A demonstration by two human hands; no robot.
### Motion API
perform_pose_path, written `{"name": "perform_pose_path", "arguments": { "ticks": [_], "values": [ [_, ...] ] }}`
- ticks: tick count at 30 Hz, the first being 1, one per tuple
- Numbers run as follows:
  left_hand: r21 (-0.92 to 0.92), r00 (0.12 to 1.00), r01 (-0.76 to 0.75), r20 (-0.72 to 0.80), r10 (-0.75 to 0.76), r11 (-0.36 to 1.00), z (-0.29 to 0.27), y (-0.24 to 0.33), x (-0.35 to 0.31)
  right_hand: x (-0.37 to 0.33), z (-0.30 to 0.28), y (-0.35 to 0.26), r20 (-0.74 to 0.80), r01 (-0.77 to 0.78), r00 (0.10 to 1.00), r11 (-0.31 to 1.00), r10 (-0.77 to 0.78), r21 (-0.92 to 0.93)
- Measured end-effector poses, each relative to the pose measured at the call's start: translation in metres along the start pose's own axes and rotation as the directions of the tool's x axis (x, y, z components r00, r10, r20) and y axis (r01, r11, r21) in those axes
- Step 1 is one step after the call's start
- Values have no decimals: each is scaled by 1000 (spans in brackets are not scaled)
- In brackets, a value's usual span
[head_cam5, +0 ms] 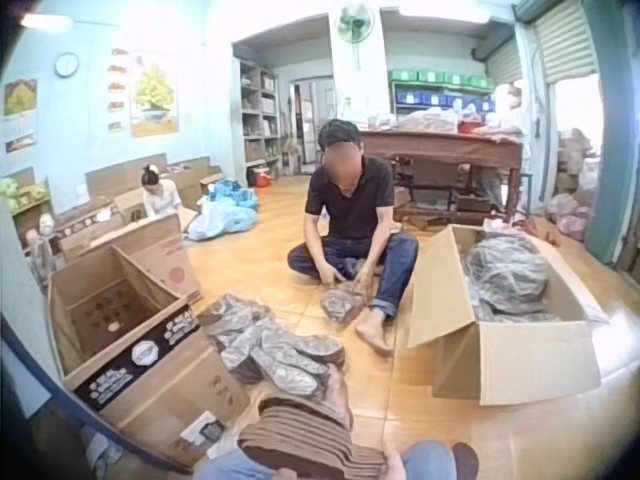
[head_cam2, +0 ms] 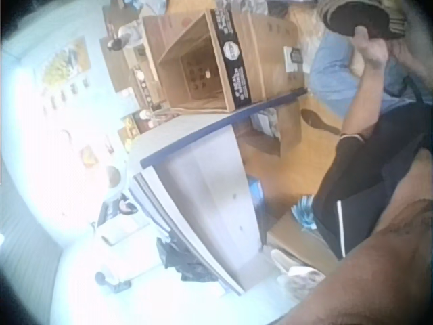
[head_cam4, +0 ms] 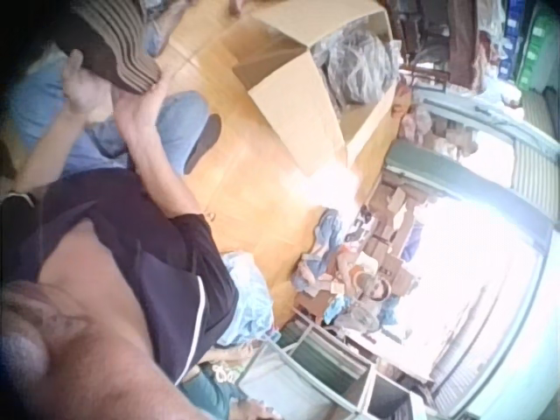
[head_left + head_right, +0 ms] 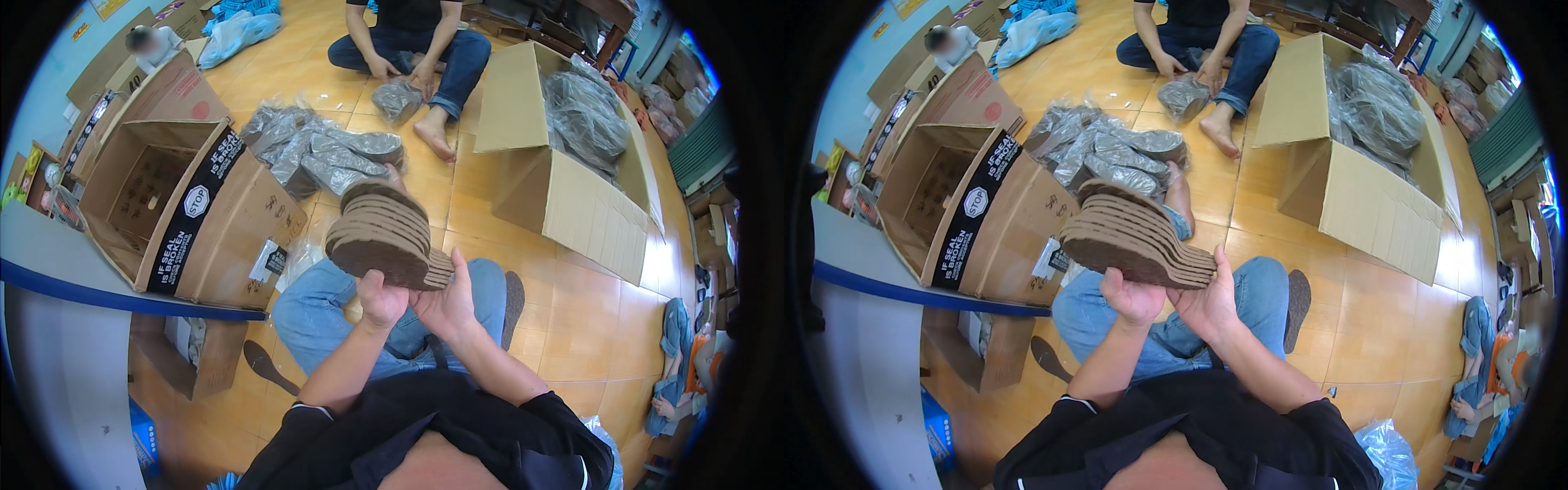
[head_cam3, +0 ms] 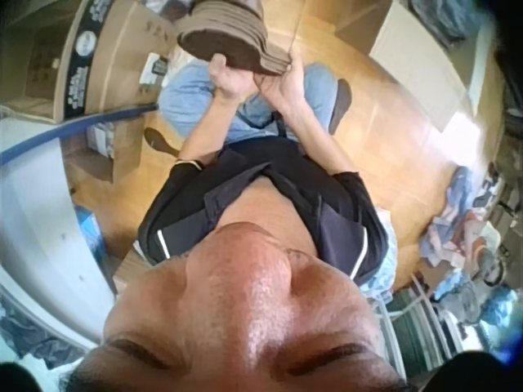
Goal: The person sits on the floor and repeatedly picks up pairs of brown shoe insoles, inspects them, and places them into clear plastic bags. The person then puts the packaged insoles into a cardboard box. Other people are also sitting on the floor and performing similar packaging tasks.
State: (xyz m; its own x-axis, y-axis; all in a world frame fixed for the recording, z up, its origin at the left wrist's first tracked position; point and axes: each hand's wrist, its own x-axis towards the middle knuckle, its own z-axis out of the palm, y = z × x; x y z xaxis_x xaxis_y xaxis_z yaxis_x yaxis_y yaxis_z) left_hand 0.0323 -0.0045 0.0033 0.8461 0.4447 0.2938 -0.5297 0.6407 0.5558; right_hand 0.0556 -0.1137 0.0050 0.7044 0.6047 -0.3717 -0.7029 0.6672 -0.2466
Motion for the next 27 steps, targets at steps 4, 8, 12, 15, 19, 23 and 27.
{"name": "perform_pose_path", "arguments": {
  "ticks": [4,8,12,15,19,23,27],
  "values": [
    [-44,999,29,-13,-29,999,-3,8,0,4,-9,-4,-28,-46,998,996,48,74],
    [173,998,50,-43,-43,984,6,20,4,7,-11,-12,-41,26,999,999,-25,39],
    [156,1000,17,3,-17,988,6,48,11,1,-8,-12,-160,184,966,976,-201,-117],
    [213,999,3,32,-10,977,4,54,11,-2,-6,-8,-125,131,982,986,-144,-107],
    [160,999,33,32,-39,987,4,39,4,-1,-8,-15,-131,206,966,970,-223,-129],
    [114,997,19,69,-27,993,7,21,1,-4,-11,-24,-110,233,962,960,-252,-158],
    [40,979,-61,195,53,997,14,15,6,-13,-7,-23,-122,242,955,950,-269,-197]
  ]
}}
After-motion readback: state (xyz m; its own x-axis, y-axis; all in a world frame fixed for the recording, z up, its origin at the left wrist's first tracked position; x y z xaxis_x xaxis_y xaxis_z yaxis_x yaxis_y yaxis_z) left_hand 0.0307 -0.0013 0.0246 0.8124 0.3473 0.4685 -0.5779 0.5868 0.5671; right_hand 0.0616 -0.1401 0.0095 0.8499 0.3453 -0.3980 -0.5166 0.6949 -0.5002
